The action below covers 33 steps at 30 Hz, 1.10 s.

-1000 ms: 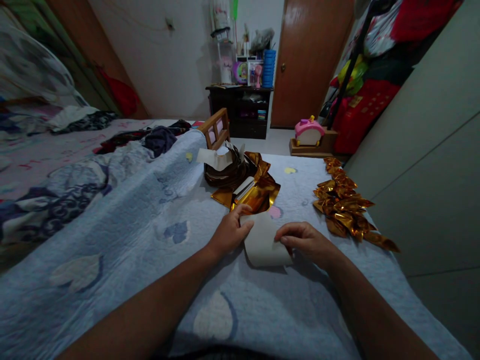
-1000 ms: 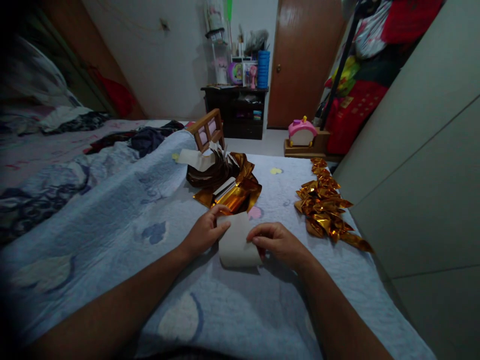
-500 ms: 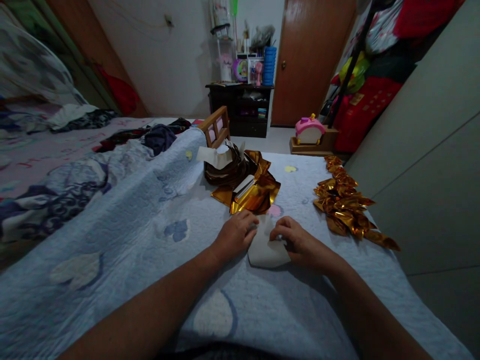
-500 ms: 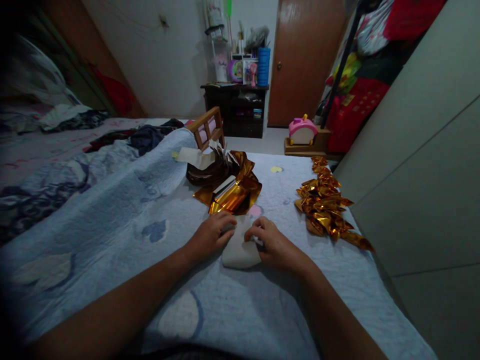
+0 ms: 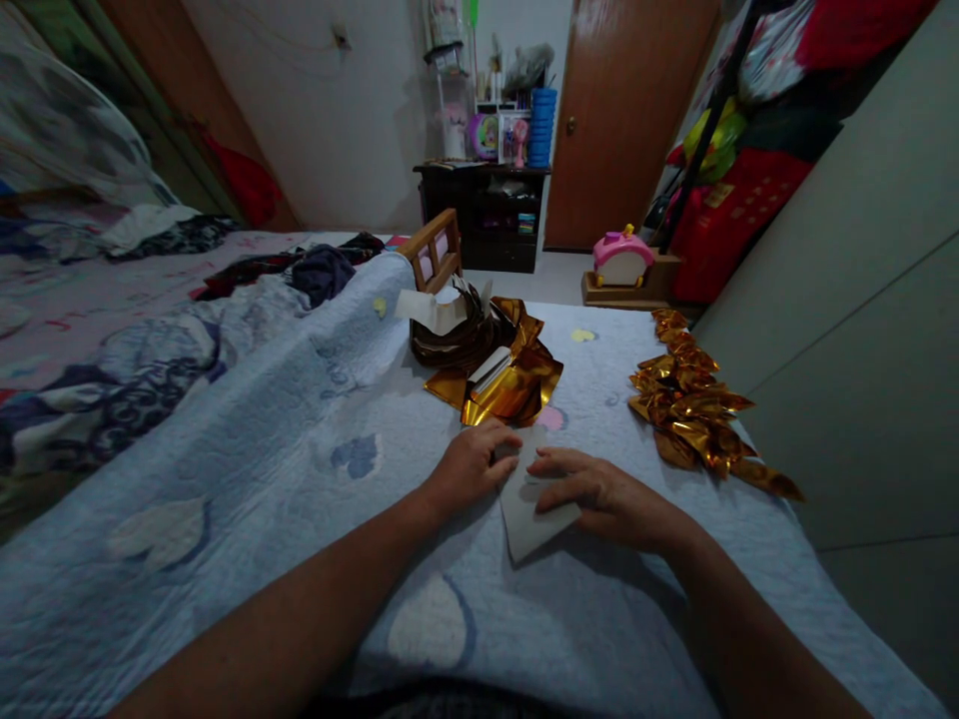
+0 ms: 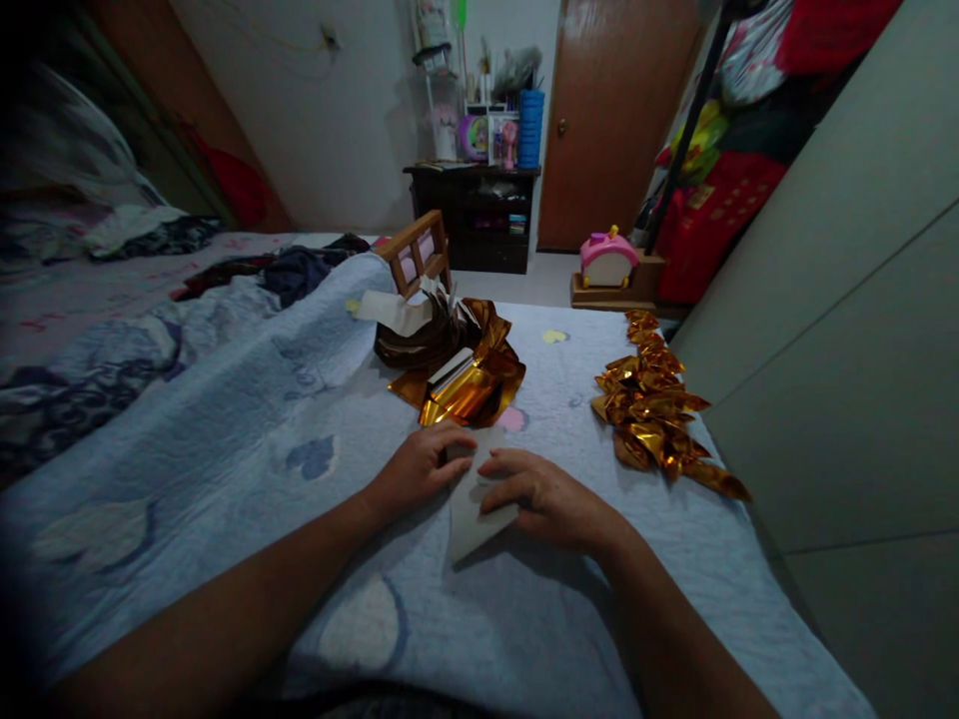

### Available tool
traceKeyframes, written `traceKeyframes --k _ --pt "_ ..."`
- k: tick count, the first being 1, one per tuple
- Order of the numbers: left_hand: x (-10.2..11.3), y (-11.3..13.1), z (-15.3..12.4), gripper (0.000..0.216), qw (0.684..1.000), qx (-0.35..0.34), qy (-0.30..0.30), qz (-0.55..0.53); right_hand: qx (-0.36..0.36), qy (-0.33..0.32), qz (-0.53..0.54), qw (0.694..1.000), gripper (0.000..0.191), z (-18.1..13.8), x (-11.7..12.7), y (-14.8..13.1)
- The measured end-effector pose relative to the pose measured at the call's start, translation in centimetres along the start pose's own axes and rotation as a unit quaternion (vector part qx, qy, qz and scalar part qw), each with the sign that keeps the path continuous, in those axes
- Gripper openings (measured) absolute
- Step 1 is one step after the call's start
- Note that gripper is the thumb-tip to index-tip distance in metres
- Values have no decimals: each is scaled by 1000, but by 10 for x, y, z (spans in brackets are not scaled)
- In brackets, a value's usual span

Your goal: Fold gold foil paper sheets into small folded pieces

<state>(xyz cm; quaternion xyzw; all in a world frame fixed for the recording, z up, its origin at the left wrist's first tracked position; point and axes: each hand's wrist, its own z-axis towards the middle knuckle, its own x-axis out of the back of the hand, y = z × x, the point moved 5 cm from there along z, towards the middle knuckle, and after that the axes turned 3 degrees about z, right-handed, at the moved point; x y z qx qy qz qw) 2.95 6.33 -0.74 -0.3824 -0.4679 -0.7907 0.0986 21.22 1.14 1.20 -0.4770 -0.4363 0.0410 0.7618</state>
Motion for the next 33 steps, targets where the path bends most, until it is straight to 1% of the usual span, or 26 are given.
traceKeyframes --k 6,9,12,14,16,20,22,23,26,31,33 --pt "-2 3 -1 16 999 -14 -30 13 -16 -15 60 998 18 4 2 -8" --pt "-3 3 -3 16 998 -25 -54 17 -30 -40 109 993 26 6 1 -12" --pt "-4 6 -3 14 997 -30 -72 3 -76 -39 132 988 34 6 -3 -5" --pt "-4 8 -3 15 997 -26 -76 -17 -110 -21 143 983 35 6 -6 4" --pt "-4 8 -3 20 995 -7 -78 -55 -130 7 147 981 32 8 -9 10" --pt "-1 5 -2 45 985 41 -79 -145 -179 75 87 977 18 13 -12 16" --pt "0 5 -2 50 982 47 -84 -164 -197 96 62 974 15 15 -13 16" --pt "0 5 -2 48 982 48 -91 -161 -201 104 53 973 15 16 -14 16" --pt "0 6 -3 31 986 48 -107 -115 -207 130 31 969 14 18 -15 16" --pt "-2 5 -3 8 992 58 -93 -57 -215 172 -3 961 8 19 -17 20" --pt "-3 3 -3 6 993 64 -86 -51 -211 186 -7 960 5 18 -17 22"
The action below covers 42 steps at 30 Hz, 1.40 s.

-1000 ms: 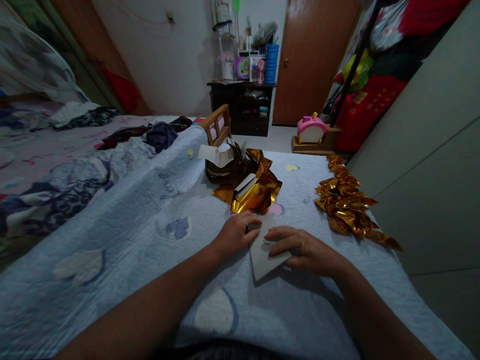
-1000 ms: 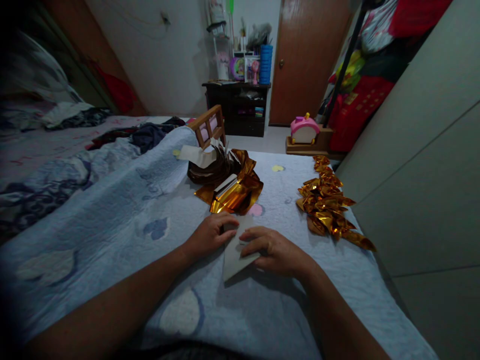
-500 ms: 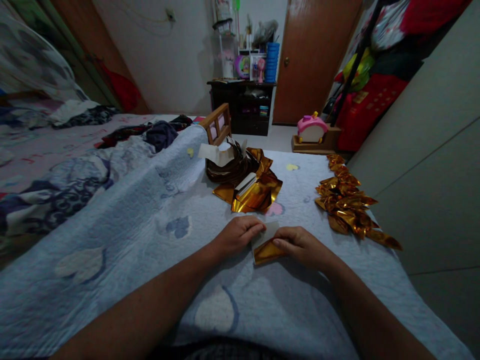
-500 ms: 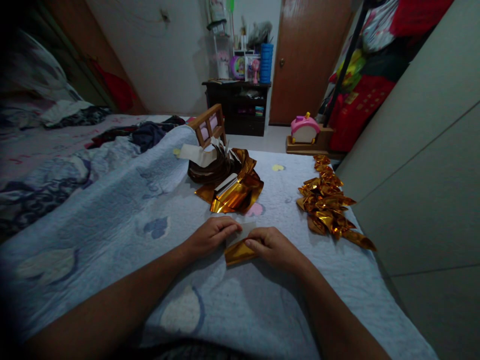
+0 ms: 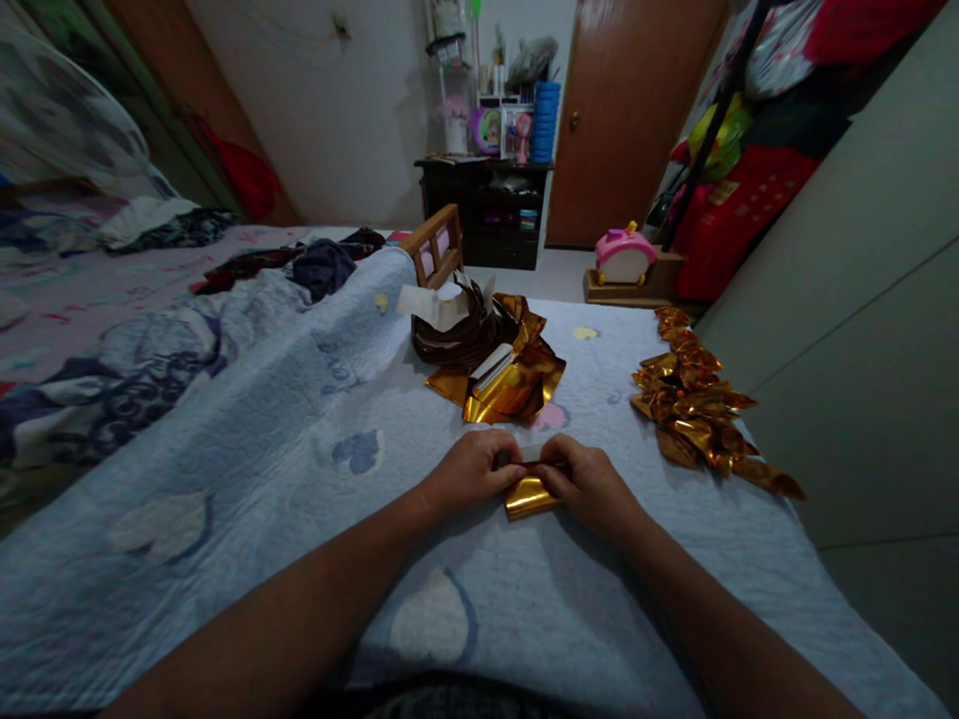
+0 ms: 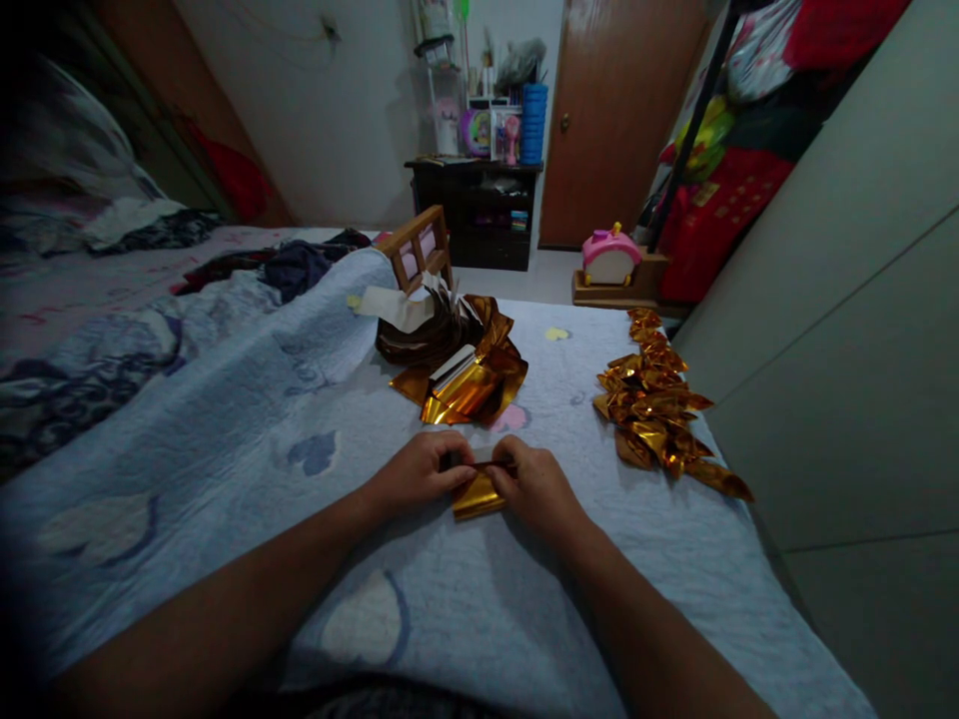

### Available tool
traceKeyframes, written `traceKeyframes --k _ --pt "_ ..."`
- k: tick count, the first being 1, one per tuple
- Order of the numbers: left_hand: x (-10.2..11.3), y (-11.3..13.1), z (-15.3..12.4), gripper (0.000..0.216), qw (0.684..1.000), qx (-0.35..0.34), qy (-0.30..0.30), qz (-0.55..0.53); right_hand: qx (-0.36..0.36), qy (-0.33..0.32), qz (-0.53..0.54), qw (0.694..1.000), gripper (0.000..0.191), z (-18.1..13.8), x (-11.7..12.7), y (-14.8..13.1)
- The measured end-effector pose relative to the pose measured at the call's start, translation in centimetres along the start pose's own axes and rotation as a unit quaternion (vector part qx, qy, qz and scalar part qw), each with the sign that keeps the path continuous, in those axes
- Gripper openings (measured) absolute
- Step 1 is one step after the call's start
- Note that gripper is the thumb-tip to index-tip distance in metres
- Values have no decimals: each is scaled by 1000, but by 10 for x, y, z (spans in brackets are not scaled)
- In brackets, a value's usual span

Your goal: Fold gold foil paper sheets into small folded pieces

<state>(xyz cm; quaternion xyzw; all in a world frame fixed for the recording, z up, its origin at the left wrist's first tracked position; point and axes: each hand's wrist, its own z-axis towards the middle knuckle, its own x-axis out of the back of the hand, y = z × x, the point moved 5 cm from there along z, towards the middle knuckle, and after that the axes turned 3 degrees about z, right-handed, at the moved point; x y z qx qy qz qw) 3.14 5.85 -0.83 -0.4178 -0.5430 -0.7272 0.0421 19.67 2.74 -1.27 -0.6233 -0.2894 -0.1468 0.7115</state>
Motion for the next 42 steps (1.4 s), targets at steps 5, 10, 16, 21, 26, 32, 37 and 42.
traceKeyframes --k 5,10,16,21,26,32,37,42 --pt "0 -1 0 8 1000 11 7 2 -17 37 -27 999 18 0 7 5" --pt "1 1 0 7 999 19 25 15 -33 55 -54 996 18 0 9 9" --pt "5 -1 -1 10 993 23 38 106 -53 63 -89 993 20 0 6 8" --pt "4 0 -2 9 988 30 37 146 -34 54 -120 991 8 1 5 6" --pt "3 -1 -2 5 986 42 30 159 -29 45 -148 988 5 1 4 6" --pt "2 0 -2 7 981 65 29 180 -40 48 -151 987 16 1 2 7" --pt "1 1 -1 7 986 73 21 152 -41 46 -145 988 30 1 1 9" --pt "-1 0 0 7 994 54 30 96 -31 64 -118 990 37 1 3 11"
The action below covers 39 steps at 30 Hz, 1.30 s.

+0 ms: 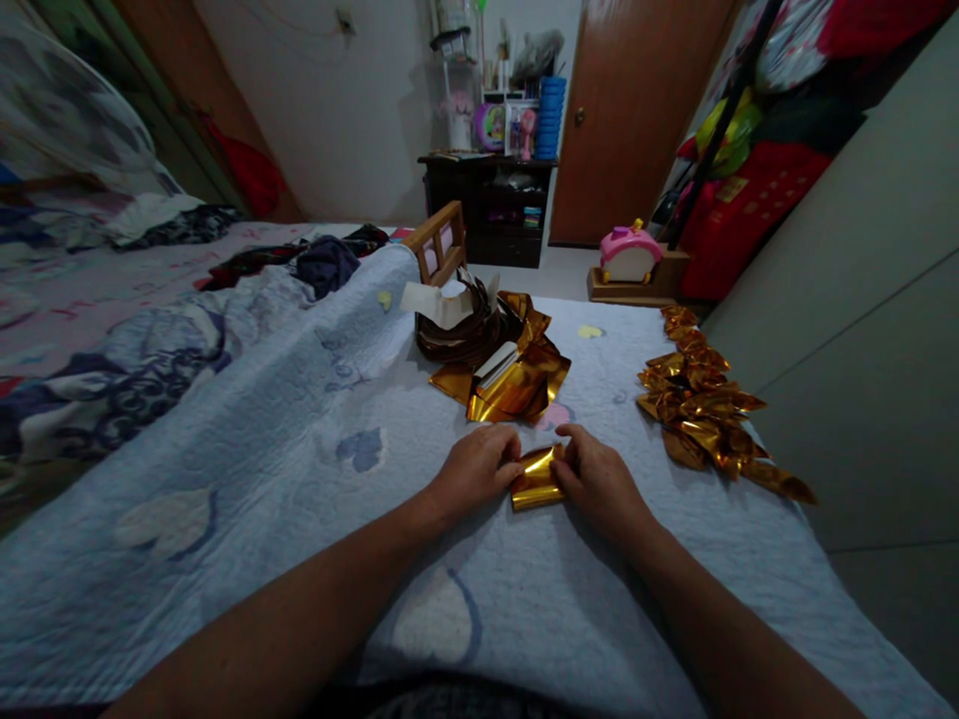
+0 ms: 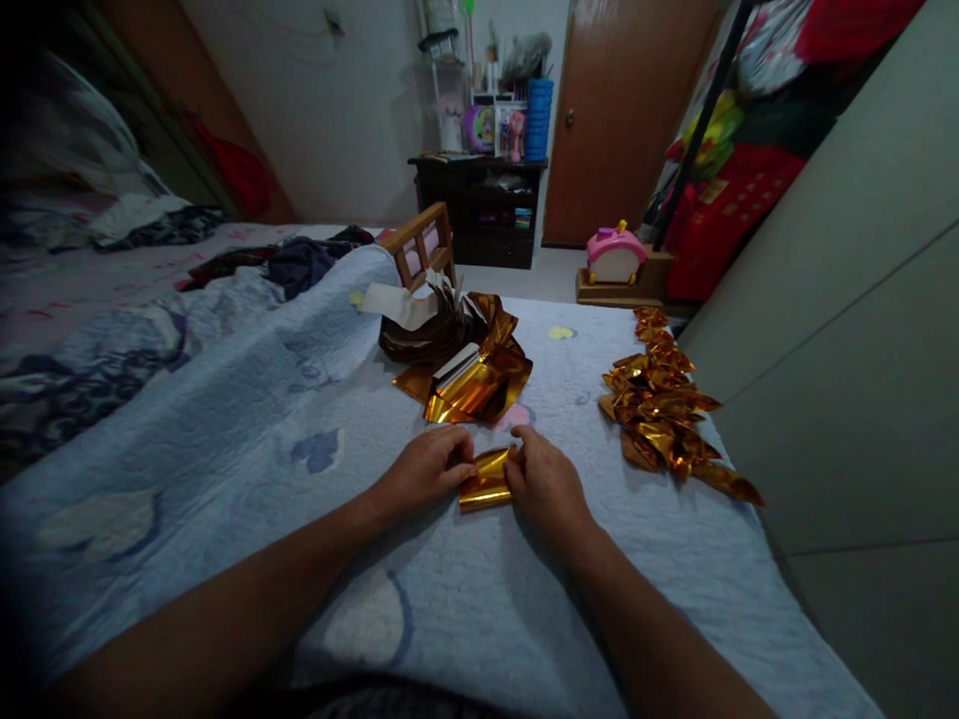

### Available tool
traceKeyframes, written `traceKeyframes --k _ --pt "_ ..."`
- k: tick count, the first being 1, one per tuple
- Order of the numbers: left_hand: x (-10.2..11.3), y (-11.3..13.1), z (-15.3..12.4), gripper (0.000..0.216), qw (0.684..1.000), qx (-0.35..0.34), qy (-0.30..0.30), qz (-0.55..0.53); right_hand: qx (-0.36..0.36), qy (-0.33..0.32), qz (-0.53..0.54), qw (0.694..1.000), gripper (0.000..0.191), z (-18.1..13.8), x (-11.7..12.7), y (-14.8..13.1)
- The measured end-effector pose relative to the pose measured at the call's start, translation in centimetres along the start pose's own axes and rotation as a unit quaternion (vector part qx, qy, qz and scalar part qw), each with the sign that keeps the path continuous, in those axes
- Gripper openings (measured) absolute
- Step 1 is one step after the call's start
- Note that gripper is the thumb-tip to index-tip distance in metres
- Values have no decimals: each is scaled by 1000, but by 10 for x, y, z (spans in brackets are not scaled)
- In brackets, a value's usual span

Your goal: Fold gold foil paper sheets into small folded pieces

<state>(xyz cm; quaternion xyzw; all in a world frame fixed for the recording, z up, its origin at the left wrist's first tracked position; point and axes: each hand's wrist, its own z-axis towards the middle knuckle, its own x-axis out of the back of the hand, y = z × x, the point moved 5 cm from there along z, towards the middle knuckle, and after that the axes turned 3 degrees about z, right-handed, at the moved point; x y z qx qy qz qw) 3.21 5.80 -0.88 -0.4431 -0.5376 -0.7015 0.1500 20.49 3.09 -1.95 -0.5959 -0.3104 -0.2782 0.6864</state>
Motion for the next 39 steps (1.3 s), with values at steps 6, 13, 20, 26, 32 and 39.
traceKeyframes --k 6,13,20,26,32,39 --pt "1 1 1 6 988 -38 1 -151 27 60 95 993 42 1 12 3" --pt "0 -5 2 20 936 17 -2 -353 -43 -45 289 955 19 2 13 3" --pt "-4 -6 2 36 911 48 -35 -408 -78 -49 393 915 25 1 11 -2" --pt "-2 -6 1 36 903 63 -20 -424 -94 -54 409 906 33 0 9 -1" --pt "-3 -5 1 34 899 60 -22 -433 -82 -47 397 913 30 -1 12 -3" --pt "-3 -6 0 35 905 59 -24 -420 -68 -42 387 919 31 0 12 -4"
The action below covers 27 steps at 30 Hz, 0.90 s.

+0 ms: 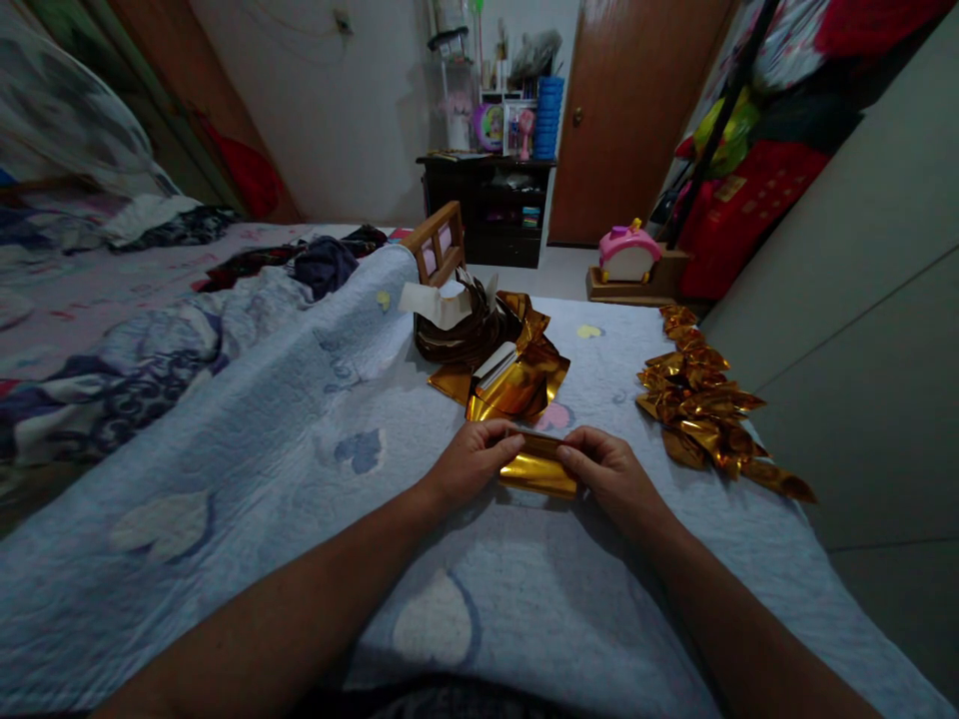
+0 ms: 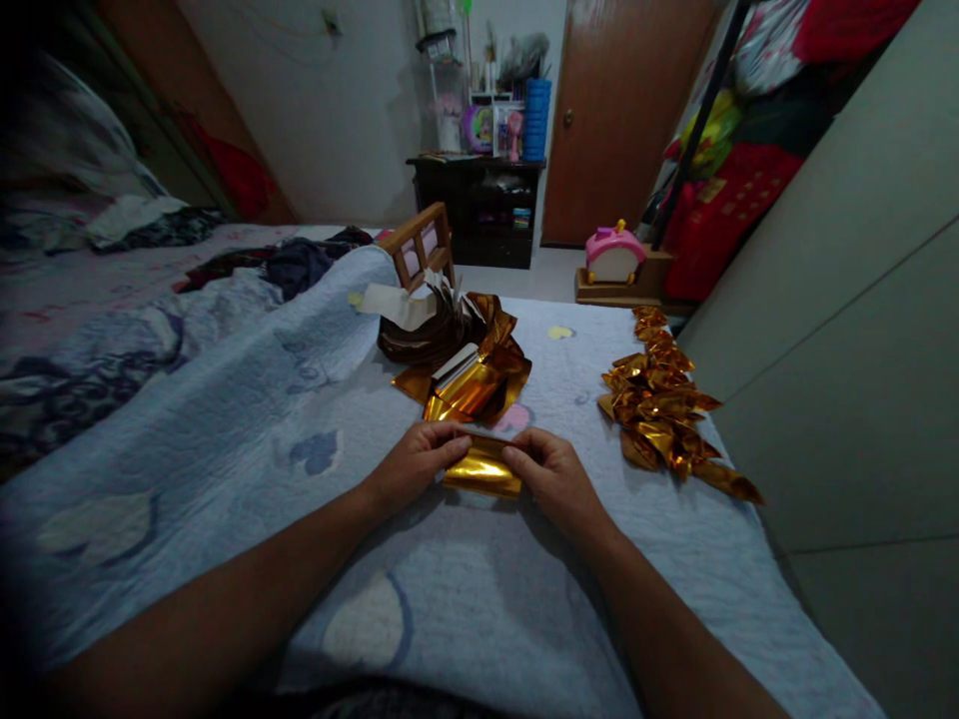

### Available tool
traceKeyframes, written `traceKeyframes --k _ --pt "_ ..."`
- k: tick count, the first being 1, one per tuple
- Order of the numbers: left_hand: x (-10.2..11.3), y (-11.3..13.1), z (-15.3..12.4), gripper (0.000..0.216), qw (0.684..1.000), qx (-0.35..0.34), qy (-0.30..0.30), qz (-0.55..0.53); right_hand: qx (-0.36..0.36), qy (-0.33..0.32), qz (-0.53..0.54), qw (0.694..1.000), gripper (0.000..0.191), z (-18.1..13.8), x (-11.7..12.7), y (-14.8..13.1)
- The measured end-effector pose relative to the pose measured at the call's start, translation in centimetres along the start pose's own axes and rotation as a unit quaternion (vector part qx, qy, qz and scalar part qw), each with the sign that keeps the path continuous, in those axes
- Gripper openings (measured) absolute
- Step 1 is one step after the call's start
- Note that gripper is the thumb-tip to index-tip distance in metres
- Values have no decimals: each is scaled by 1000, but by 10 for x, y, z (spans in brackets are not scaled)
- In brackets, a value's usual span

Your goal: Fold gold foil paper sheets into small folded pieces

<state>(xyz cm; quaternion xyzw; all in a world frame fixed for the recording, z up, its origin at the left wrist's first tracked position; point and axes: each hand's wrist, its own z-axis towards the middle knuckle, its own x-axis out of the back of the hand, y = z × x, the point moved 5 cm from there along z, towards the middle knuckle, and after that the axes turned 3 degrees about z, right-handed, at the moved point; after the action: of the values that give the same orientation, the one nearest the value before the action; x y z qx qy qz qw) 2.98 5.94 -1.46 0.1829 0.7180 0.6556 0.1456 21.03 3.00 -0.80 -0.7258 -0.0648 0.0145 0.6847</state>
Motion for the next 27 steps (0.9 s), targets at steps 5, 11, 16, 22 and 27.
traceKeyframes --k 5,11,16,22,27 --pt "0 -1 0 31 1000 5 14 1 7 -7 5 1000 27 0 -1 1" --pt "1 0 -1 31 1000 6 19 -7 -1 -3 -5 1000 26 0 -1 2" --pt "0 -1 -1 33 1000 13 18 -23 -2 -4 -5 1000 28 0 -1 3" --pt "0 1 -2 32 999 15 26 -27 2 -6 2 1000 25 1 0 4" --pt "0 2 -3 35 999 27 21 -32 -1 -13 15 1000 27 1 -1 5"
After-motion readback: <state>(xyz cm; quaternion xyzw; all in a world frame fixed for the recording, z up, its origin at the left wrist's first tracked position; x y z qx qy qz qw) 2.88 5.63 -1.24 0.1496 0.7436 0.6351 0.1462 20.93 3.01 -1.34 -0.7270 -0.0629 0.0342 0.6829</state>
